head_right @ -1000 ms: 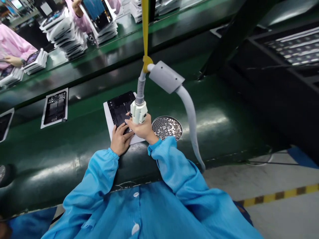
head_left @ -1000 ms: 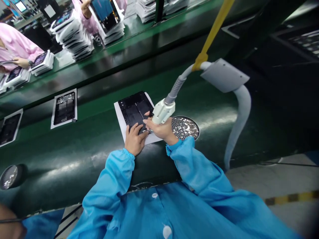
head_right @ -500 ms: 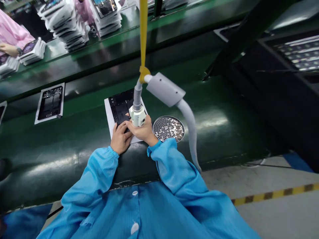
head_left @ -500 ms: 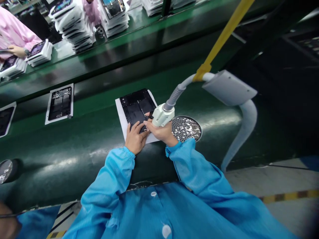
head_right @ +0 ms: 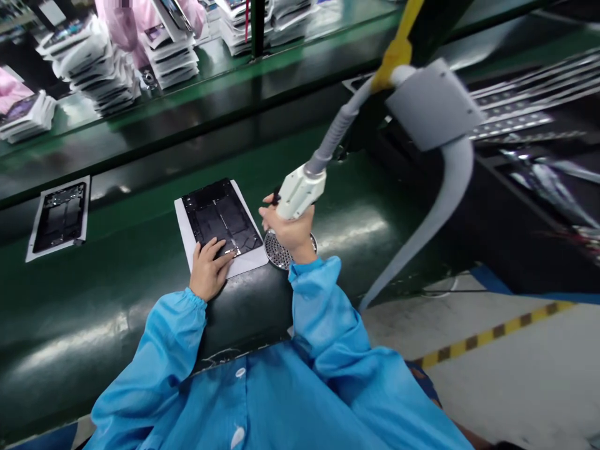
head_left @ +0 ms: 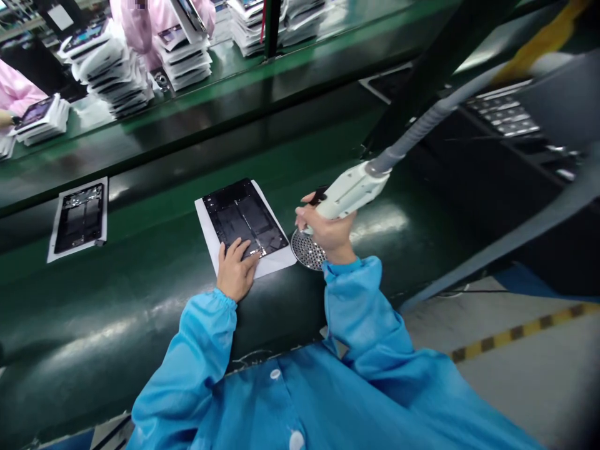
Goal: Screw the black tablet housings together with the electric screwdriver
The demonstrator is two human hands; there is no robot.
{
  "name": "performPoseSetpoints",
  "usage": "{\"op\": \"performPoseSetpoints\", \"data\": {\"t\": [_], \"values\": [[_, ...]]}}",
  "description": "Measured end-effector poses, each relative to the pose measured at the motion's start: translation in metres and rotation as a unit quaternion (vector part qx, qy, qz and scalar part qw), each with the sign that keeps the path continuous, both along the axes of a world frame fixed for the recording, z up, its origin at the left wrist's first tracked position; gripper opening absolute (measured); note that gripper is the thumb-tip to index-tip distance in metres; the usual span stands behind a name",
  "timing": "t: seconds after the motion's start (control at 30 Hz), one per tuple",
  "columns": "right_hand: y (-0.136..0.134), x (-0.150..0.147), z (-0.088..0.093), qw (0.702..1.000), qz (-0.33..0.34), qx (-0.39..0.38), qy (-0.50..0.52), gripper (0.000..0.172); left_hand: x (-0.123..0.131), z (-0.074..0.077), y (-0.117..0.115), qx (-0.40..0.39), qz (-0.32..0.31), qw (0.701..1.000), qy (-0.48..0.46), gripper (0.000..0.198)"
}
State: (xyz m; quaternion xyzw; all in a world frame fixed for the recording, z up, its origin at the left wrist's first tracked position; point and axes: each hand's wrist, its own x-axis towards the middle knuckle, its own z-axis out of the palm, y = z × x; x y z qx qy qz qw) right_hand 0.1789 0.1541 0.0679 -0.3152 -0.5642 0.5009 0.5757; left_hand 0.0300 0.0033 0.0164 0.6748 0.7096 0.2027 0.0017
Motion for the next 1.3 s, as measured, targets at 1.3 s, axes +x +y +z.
{"op": "performPoseSetpoints", "data": {"t": [1.3], "values": [[0.032,0.012,-0.012,0.998,-0.049,-0.009,-0.043,0.016,-0.001,-0.002,-0.003,0.028,0.033,0.999,-0.01,0.027]]}}
